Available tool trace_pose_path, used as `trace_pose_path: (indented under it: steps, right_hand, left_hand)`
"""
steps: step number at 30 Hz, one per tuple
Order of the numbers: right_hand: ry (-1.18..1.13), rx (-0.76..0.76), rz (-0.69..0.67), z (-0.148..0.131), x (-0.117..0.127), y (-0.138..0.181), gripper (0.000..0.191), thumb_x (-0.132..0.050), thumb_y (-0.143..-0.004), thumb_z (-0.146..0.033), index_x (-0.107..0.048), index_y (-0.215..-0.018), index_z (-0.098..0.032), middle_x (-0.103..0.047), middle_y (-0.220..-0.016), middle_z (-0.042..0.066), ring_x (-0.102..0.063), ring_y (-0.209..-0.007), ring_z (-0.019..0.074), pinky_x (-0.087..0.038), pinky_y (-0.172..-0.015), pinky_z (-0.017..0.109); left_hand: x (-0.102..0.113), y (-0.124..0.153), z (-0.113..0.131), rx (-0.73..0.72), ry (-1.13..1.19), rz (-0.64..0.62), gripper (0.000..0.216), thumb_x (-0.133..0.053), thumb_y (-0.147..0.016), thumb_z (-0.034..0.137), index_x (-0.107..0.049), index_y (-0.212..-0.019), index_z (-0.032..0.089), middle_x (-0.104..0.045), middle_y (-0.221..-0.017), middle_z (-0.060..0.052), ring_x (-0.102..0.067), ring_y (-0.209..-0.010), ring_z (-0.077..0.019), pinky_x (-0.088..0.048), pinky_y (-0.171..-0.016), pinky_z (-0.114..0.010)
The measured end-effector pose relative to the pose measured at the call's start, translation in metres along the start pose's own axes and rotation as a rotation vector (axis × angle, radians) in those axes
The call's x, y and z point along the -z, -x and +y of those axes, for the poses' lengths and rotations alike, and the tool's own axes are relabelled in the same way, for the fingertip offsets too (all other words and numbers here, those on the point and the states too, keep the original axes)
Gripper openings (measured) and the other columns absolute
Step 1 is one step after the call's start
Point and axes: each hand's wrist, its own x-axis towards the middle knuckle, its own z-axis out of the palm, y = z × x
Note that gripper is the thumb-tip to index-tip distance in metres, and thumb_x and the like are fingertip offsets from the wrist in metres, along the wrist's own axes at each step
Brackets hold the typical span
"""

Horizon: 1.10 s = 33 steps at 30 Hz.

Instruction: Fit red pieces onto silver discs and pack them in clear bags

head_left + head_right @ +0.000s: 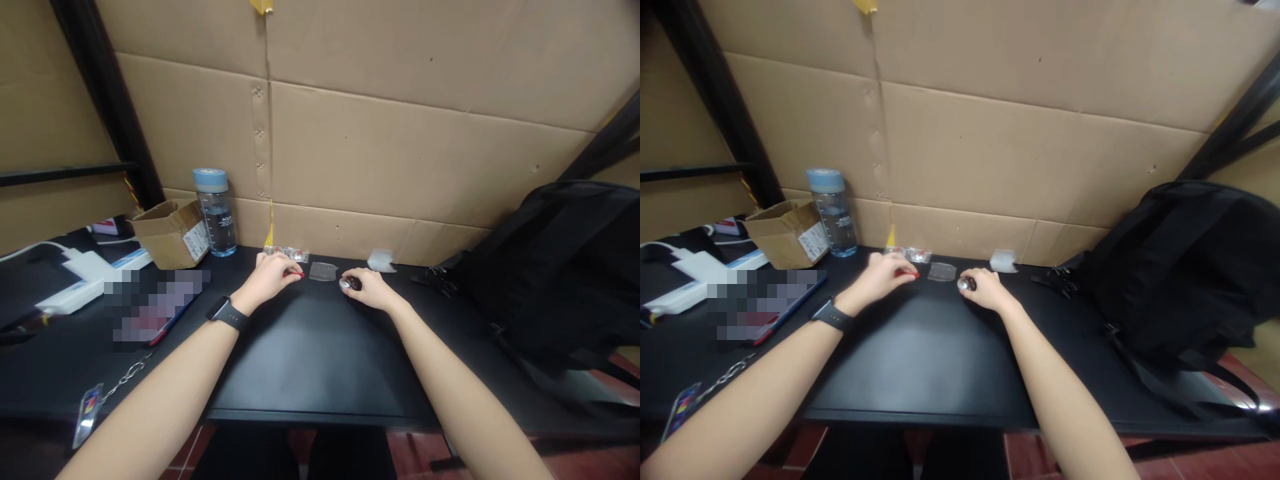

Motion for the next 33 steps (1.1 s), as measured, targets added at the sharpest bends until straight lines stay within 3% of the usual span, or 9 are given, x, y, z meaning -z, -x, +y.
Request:
trace_pose_path:
  steps: [4, 9, 13, 16, 20, 24, 28, 33]
  right_hand:
    - [-0.061, 0.015, 0.007, 0.002, 0.000, -0.001, 0.027, -0.073, -0.083, -0.030, -0.072, -0.110, -0.026, -0.076, -0.113, 0.005, -0.070, -0.100, 0.0246, -0.050, -0.090, 0.039]
    - [-0.147, 0.062, 0.013, 0.005, 0.003, 0.000, 0.030, -0.075, -0.082, -0.026, -0.072, -0.112, -0.026, -0.075, -0.114, 0.005, -0.070, -0.100, 0.0229, -0.052, -0.091, 0.037]
    - [-0.211, 0.095, 0.067, 0.003, 0.009, 0.000, 0.032, -0.078, -0.081, -0.026, -0.072, -0.112, -0.025, -0.075, -0.110, 0.005, -0.069, -0.098, 0.0221, -0.052, -0.092, 0.038]
    - [-0.297, 0.111, 0.179, -0.014, 0.013, 0.001, 0.032, -0.077, -0.082, -0.026, -0.071, -0.113, -0.025, -0.074, -0.108, 0.005, -0.069, -0.095, 0.0210, -0.052, -0.090, 0.037]
    - [-0.477, 0.199, 0.372, -0.058, 0.011, 0.006, 0.034, -0.074, -0.085, -0.028, -0.066, -0.118, -0.025, -0.070, -0.124, 0.007, -0.068, -0.108, 0.0221, -0.054, -0.086, 0.034]
    - [-0.529, 0.228, 0.429, -0.093, 0.007, 0.011, 0.039, -0.077, -0.084, -0.028, -0.065, -0.121, -0.025, -0.071, -0.122, 0.007, -0.069, -0.107, 0.0225, -0.055, -0.086, 0.034]
    - [-0.495, 0.226, 0.469, -0.099, 0.005, 0.013, 0.040, -0.079, -0.082, -0.025, -0.067, -0.119, -0.026, -0.072, -0.121, 0.006, -0.069, -0.103, 0.0216, -0.056, -0.087, 0.034]
    - [-0.497, 0.190, 0.433, -0.091, 0.006, 0.012, 0.040, -0.079, -0.082, -0.029, -0.067, -0.120, -0.027, -0.072, -0.122, 0.006, -0.070, -0.103, 0.0227, -0.057, -0.087, 0.036]
  left_hand:
    - [-0.002, 0.001, 0.004, 0.019, -0.025, 0.022, 0.011, -0.069, -0.093, 0.035, -0.077, -0.089, 0.028, -0.078, -0.096, -0.002, -0.064, -0.102, -0.0248, -0.028, -0.089, -0.038]
    - [-0.005, 0.003, 0.011, -0.009, -0.034, 0.109, 0.013, -0.068, -0.094, 0.036, -0.076, -0.088, 0.028, -0.072, -0.116, -0.003, -0.056, -0.116, -0.0270, -0.029, -0.093, -0.041]
    - [-0.007, 0.003, 0.016, 0.024, 0.011, 0.143, 0.012, -0.068, -0.093, 0.035, -0.076, -0.087, 0.028, -0.068, -0.118, -0.004, -0.053, -0.120, -0.0287, -0.032, -0.098, -0.046]
    - [-0.012, 0.001, 0.019, 0.050, 0.179, 0.154, 0.012, -0.068, -0.092, 0.034, -0.076, -0.088, 0.026, -0.066, -0.118, -0.005, -0.056, -0.120, -0.0279, -0.036, -0.102, -0.047]
    - [-0.024, -0.001, 0.026, 0.013, 0.473, 0.147, 0.014, -0.068, -0.091, 0.035, -0.075, -0.089, 0.023, -0.064, -0.115, -0.008, -0.058, -0.119, -0.0261, -0.040, -0.109, -0.044]
    - [-0.032, 0.000, 0.038, -0.022, 0.583, 0.156, 0.016, -0.066, -0.092, 0.036, -0.075, -0.091, 0.022, -0.063, -0.117, -0.009, -0.058, -0.119, -0.0261, -0.038, -0.113, -0.044]
    - [-0.036, 0.001, 0.045, -0.048, 0.669, 0.177, 0.016, -0.065, -0.093, 0.031, -0.075, -0.099, 0.020, -0.063, -0.117, -0.010, -0.058, -0.117, -0.0257, -0.042, -0.109, -0.042]
    - [-0.036, 0.002, 0.048, -0.020, 0.733, 0.173, 0.015, -0.067, -0.093, 0.033, -0.074, -0.095, 0.019, -0.065, -0.114, -0.009, -0.059, -0.116, -0.0249, -0.041, -0.110, -0.041]
